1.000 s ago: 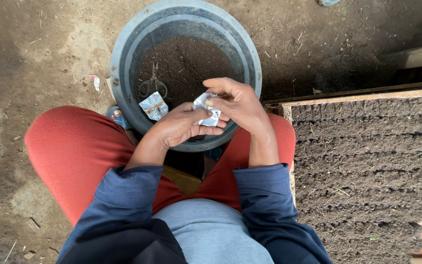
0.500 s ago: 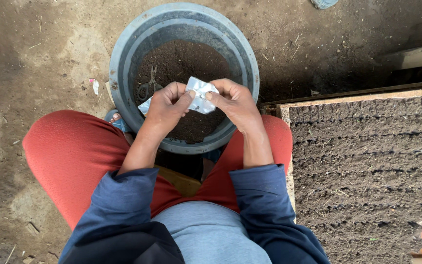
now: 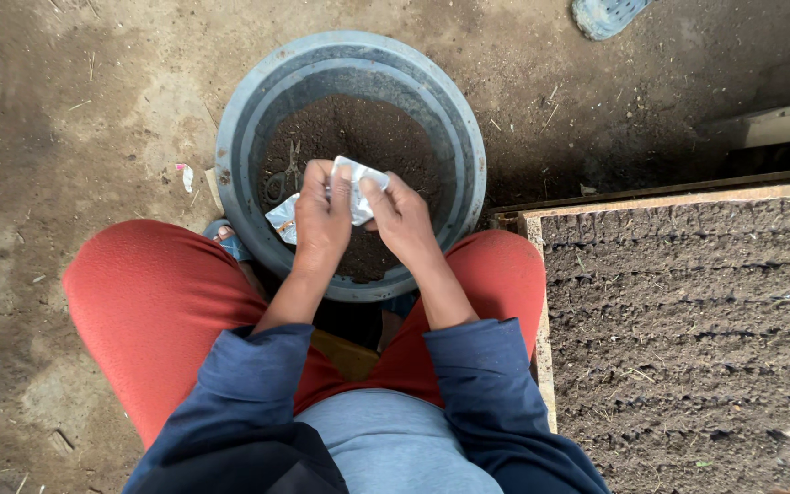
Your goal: The person sits cross-legged on the ground, scoops soil from a bucket, and places it into a wooden seedling tray. They open a small packet, take out seeds, and place them into the soil in the tray.
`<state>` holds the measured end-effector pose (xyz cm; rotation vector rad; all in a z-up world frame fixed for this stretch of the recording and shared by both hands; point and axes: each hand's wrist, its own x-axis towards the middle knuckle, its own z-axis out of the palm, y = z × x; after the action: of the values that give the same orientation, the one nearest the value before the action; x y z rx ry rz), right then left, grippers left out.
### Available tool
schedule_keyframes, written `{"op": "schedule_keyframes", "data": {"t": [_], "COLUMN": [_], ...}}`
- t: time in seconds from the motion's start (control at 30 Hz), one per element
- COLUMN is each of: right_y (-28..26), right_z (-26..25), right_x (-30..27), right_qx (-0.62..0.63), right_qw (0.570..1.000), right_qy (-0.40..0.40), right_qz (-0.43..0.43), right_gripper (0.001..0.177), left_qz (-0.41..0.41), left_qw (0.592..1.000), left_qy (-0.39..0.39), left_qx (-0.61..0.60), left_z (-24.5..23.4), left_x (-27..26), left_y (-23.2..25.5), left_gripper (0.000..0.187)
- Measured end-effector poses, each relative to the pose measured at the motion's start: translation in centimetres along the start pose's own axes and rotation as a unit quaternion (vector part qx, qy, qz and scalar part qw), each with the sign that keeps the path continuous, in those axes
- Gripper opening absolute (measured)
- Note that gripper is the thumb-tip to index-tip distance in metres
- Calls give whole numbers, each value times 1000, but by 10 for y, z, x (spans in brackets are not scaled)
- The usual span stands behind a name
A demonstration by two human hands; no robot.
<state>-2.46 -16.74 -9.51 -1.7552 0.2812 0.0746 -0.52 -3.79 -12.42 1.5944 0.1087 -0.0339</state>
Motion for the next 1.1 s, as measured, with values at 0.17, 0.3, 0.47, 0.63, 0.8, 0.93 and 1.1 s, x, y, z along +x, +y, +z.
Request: {"op": "schedule_keyframes", "data": {"t": [0.17, 0.3, 0.47, 0.63, 0.8, 0.93, 1.1], "right_y": [-13, -20, -11, -15, 16, 41, 53], "right_z": [14, 18, 16, 19, 10, -15, -6], "right_x": [-9, -14, -19, -17, -1, 17, 11], "right_qx": [-162, -140, -161, -170, -211, -316, -478], "right_qw": [958, 950, 949, 938, 958, 947, 806], "right_qy": [92, 89, 75, 76, 49, -38, -294], "right_qz": [-216, -266, -260, -293, -188, -34, 186], "right_gripper": [40, 44, 49, 45, 47, 38, 118], "left_qz": [36, 66, 27, 15, -57, -74, -97], "left_qw": [999, 995, 987, 991, 998, 947, 782], "left_qy": [-15, -13, 3, 0, -30, -121, -275], "left_qx": [0, -76, -159, -135, -12, 289, 551], "left_z": [14, 16, 25, 23, 19, -2, -8], "left_x": [-5, -4, -23, -8, -6, 8, -11], "left_y": [-14, -24, -34, -41, -56, -138, -177], "left_gripper": [32, 42, 42, 49, 41, 51, 38]}}
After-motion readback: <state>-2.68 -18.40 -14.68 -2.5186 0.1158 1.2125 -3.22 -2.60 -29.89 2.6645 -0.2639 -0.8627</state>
